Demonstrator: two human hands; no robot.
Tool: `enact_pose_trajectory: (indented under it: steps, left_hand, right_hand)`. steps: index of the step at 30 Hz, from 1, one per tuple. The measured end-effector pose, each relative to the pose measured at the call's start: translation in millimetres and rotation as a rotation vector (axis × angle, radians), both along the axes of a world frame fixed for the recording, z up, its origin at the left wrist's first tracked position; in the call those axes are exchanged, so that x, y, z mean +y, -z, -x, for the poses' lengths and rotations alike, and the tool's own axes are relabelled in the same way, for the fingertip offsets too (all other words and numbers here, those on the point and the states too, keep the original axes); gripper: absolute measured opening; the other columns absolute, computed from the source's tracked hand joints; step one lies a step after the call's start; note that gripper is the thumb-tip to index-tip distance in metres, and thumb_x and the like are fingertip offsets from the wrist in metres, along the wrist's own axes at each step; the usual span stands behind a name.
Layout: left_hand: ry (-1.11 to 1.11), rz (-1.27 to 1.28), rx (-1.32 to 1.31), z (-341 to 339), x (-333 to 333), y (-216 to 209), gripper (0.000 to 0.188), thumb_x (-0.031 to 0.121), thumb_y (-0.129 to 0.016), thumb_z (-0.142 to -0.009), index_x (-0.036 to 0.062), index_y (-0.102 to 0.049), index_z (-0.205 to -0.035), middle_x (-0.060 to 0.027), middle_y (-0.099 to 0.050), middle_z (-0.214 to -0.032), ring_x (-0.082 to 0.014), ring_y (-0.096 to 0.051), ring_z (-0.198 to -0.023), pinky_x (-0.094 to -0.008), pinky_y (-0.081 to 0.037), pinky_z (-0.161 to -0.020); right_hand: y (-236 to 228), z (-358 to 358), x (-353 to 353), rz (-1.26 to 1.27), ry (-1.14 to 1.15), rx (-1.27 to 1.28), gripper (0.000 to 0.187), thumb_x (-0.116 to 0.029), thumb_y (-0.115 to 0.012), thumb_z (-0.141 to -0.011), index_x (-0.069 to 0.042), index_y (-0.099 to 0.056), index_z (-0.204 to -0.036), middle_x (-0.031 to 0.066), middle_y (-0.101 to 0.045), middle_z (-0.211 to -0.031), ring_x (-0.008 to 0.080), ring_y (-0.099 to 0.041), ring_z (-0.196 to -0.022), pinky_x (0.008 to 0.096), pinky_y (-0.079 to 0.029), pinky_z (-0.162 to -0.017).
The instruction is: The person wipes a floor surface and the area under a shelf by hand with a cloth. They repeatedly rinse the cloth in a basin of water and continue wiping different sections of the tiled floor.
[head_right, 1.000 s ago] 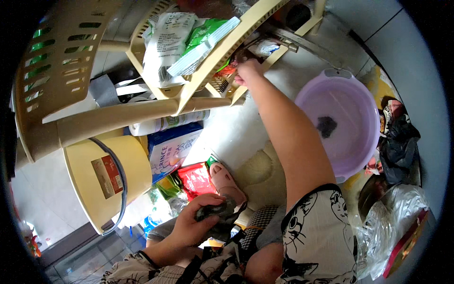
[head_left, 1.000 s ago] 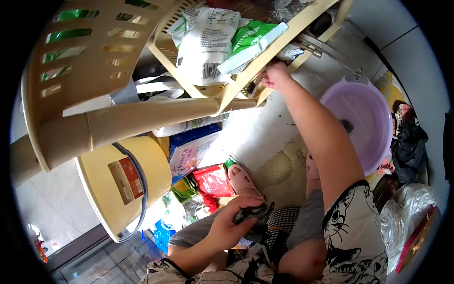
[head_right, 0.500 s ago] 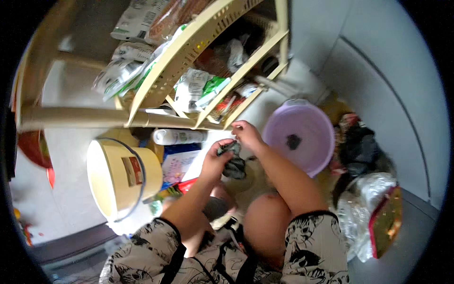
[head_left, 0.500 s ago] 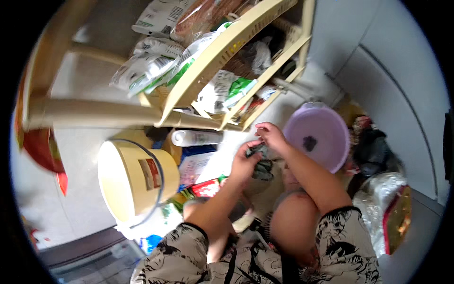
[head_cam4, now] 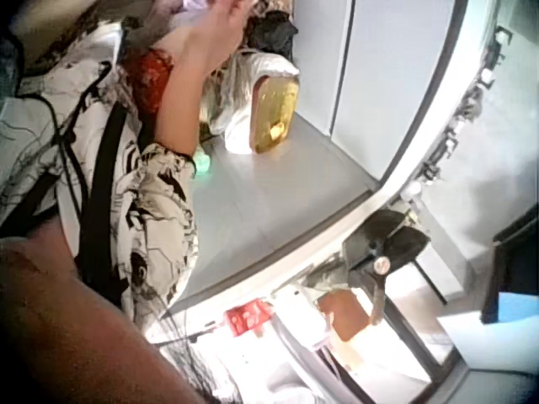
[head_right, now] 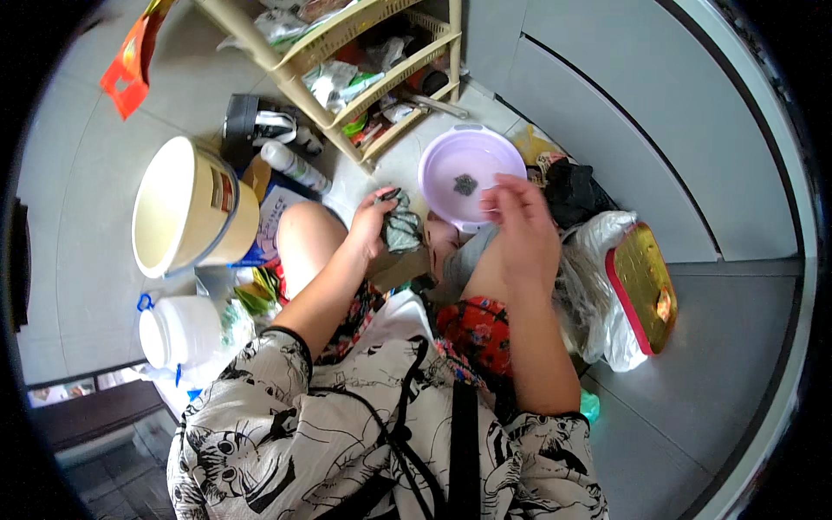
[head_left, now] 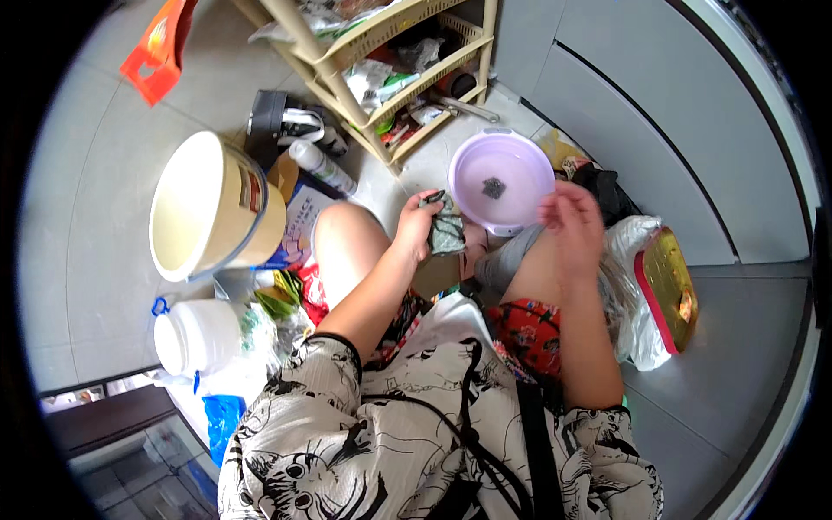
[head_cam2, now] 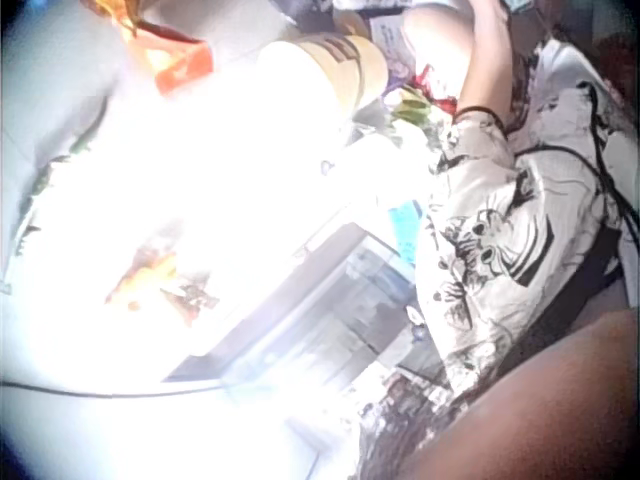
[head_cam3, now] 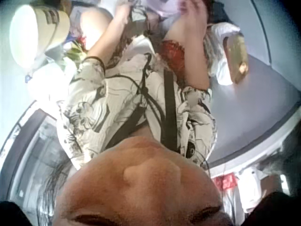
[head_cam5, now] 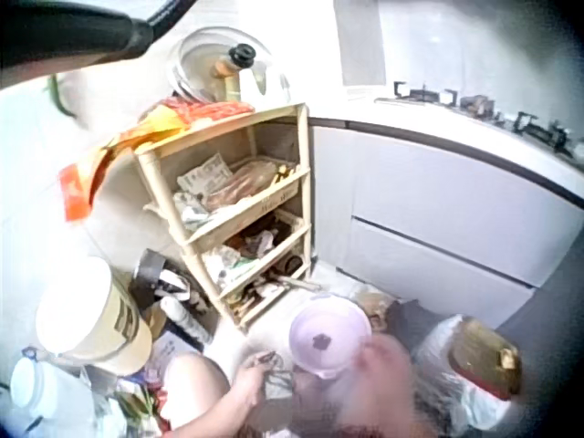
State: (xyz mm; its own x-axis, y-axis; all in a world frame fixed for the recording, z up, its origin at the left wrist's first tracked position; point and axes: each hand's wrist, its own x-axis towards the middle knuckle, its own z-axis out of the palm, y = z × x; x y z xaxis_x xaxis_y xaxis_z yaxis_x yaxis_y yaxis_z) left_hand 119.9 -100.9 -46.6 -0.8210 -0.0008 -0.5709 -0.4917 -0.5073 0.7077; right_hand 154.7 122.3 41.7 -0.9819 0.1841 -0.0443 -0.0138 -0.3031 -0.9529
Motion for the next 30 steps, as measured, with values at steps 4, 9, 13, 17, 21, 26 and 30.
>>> enact_pose_trajectory:
  steps: [4,9,13,17,21,26,30]
  left_hand:
    - [-0.014,-0.093,0.126,-22.0,30.9,-0.7,0.025,0.003,-0.047,-0.083,0.0068,-0.05,-0.108,-0.0102,-0.059,-0.092,-0.0246,-0.06,-0.08,-0.0386,-0.053,-0.069]
    - [0.029,-0.194,0.175,-36.1,38.6,-8.9,0.026,0.003,-0.042,-0.084,0.0036,-0.048,-0.109,-0.0119,-0.059,-0.097,-0.0236,-0.059,-0.087,-0.0371,-0.05,-0.077]
    - [0.084,-0.08,0.158,-40.4,43.0,-15.6,0.03,0.001,-0.039,-0.085,0.0031,-0.047,-0.114,-0.0126,-0.059,-0.099,-0.0226,-0.06,-0.085,-0.0341,-0.05,-0.076]
    - [0.191,-0.044,0.186,-22.1,50.6,-29.1,0.03,0.002,-0.04,-0.087,0.0037,-0.048,-0.116,-0.0111,-0.06,-0.098,-0.0198,-0.06,-0.084,-0.0309,-0.049,-0.074]
    - [0.35,0.261,0.295,20.3,53.5,-42.9,0.026,0.004,-0.044,-0.087,0.0047,-0.054,-0.112,-0.0072,-0.06,-0.098,-0.0145,-0.056,-0.085,-0.0258,-0.046,-0.075]
    - [0.592,0.568,0.297,102.6,64.4,-32.3,0.015,0.013,-0.057,-0.084,0.0067,-0.057,-0.098,0.0002,-0.057,-0.086,-0.0086,-0.052,-0.077,-0.0219,-0.044,-0.062]
    - [0.87,0.654,0.266,171.2,74.7,9.5,0.019,0.02,-0.062,-0.083,0.0065,-0.055,-0.093,-0.0007,-0.057,-0.083,-0.0093,-0.053,-0.072,-0.0229,-0.046,-0.057]
  right_hand:
    - [25.7,-43.8,-30.0,-0.002,-0.142,-0.186,0.022,-0.013,-0.053,-0.087,-0.006,-0.054,-0.109,0.0034,-0.058,-0.098,0.0105,-0.054,-0.087,0.0254,-0.045,-0.074]
    - [79.9,-63.7,-52.3,0.229,-0.199,-0.538,0.046,-0.019,-0.058,-0.084,-0.013,-0.039,-0.126,0.0008,-0.048,-0.114,0.0132,-0.05,-0.101,0.0324,-0.046,-0.078]
    - [89.6,-63.6,-59.4,0.33,-0.257,-0.532,0.057,-0.023,-0.061,-0.083,-0.016,-0.031,-0.13,-0.0018,-0.05,-0.114,0.0131,-0.047,-0.105,0.0399,-0.04,-0.085]
    - [92.1,-41.4,-43.0,0.239,-0.219,-0.537,0.054,-0.022,-0.062,-0.082,-0.016,-0.035,-0.128,-0.0016,-0.05,-0.112,0.0128,-0.047,-0.103,0.0367,-0.042,-0.079]
    - [63.2,16.2,-19.0,-0.048,-0.293,-0.445,0.051,-0.02,-0.063,-0.081,-0.009,-0.04,-0.125,0.0033,-0.055,-0.103,0.013,-0.053,-0.088,0.0291,-0.045,-0.064]
    - [62.1,101.3,31.0,-0.449,-0.34,-0.273,0.058,-0.019,-0.064,-0.078,-0.001,-0.039,-0.127,0.0127,-0.058,-0.089,0.0174,-0.057,-0.074,0.0289,-0.048,-0.062]
    - [96.4,163.9,65.7,-0.611,-0.413,-0.244,0.047,-0.022,-0.067,-0.076,-0.002,-0.052,-0.115,0.0127,-0.06,-0.092,0.0208,-0.059,-0.082,0.03,-0.047,-0.074]
